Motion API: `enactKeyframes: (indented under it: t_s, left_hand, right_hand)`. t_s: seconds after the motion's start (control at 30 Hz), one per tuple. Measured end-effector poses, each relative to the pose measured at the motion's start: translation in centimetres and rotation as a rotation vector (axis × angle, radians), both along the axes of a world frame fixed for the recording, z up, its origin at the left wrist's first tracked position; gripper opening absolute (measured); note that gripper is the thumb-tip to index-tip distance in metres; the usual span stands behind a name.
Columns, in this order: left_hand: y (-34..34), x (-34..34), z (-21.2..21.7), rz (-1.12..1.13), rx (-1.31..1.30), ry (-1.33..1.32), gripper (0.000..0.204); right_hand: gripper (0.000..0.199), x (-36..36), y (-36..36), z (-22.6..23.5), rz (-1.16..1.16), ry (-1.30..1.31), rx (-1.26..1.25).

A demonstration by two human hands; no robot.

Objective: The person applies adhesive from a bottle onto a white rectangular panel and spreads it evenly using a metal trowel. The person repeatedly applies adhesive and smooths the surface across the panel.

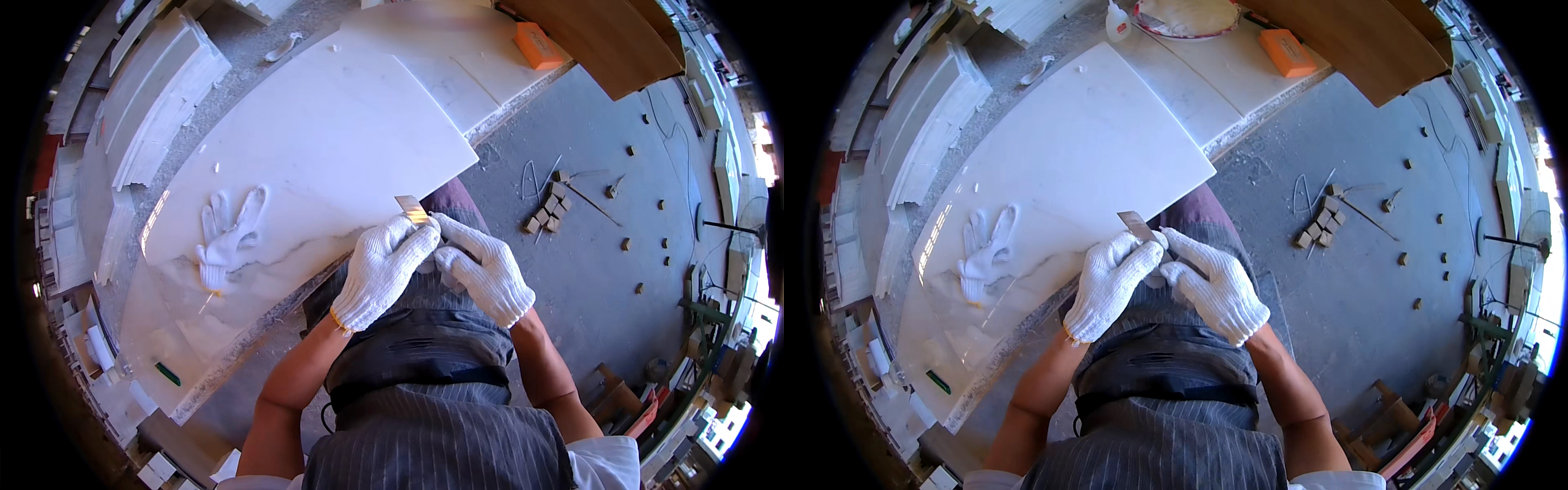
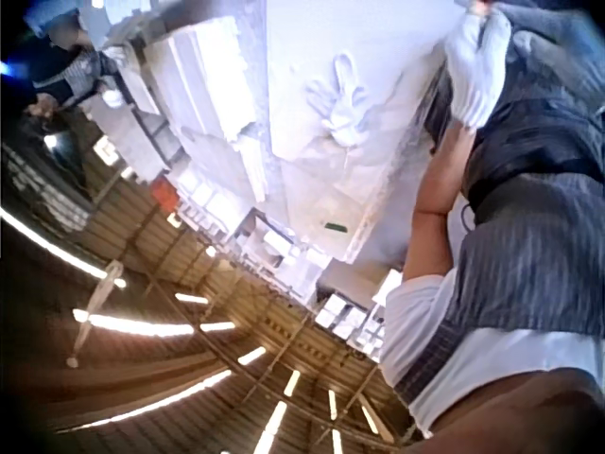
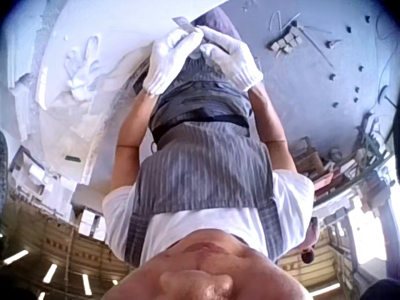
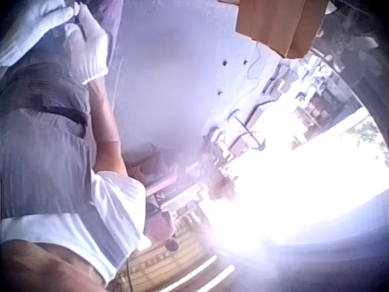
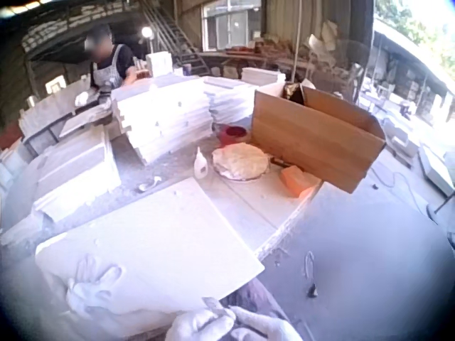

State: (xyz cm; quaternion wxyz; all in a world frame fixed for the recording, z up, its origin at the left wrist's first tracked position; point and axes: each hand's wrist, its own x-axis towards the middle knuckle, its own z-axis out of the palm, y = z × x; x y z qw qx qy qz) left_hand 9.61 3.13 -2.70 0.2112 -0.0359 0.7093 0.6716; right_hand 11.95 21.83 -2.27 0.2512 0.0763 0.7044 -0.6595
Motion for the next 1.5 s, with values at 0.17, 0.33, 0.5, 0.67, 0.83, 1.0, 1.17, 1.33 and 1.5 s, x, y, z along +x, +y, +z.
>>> enactKeyframes:
  t_s: [0.17,0.33,0.5,0.67,0.83,1.0,1.17,1.33,1.5]
  left_hand:
    - [-1.6,-0.1,1.3,-0.187,-0.274,0.04,0.027]
    - [-3.7,0.0,1.6,-0.01,-0.46,0.443,0.019]
    - [-4.3,-2.0,-1.5,0.128,-0.669,0.942,0.028]
    - [-1.7,-1.7,0.1,0.464,0.044,0.273,0.033]
    - [-1.8,-3.2,2.2,0.226,0.065,-0.135,0.026]
    - [-2.5,-2.8,1.9,0.056,-0.027,-0.051,0.016]
    - [-3.3,-1.2,2.5,-0.194,-0.655,0.375,0.009]
    - [-2.7,0.4,2.5,-0.369,-0.599,0.696,0.011]
    - [-2.6,0.1,1.4,-0.279,-0.698,0.828,0.018]
  right_hand:
    - [0.033,-0.5,0.5,2.0,-0.043,-0.1,0.103]
    - [0.026,-2.3,2.2,0.2,-0.154,0.155,0.245]
    - [0.028,-6.8,0.4,0.1,-0.088,0.287,0.318]
    - [0.028,-6.6,-1.2,2.2,-0.039,0.122,0.099]
    - [0.029,-5.2,-2.0,1.4,0.062,0.264,0.082]
    - [0.028,-4.4,-2.1,2.0,0.051,0.209,0.141]
    - [0.025,-4.3,-0.6,2.4,-0.038,0.252,0.168]
    - [0.028,-7.6,1.1,-1.3,-0.028,0.466,0.418]
    - [0.028,-10.5,0.2,-3.0,0.055,0.787,0.767]
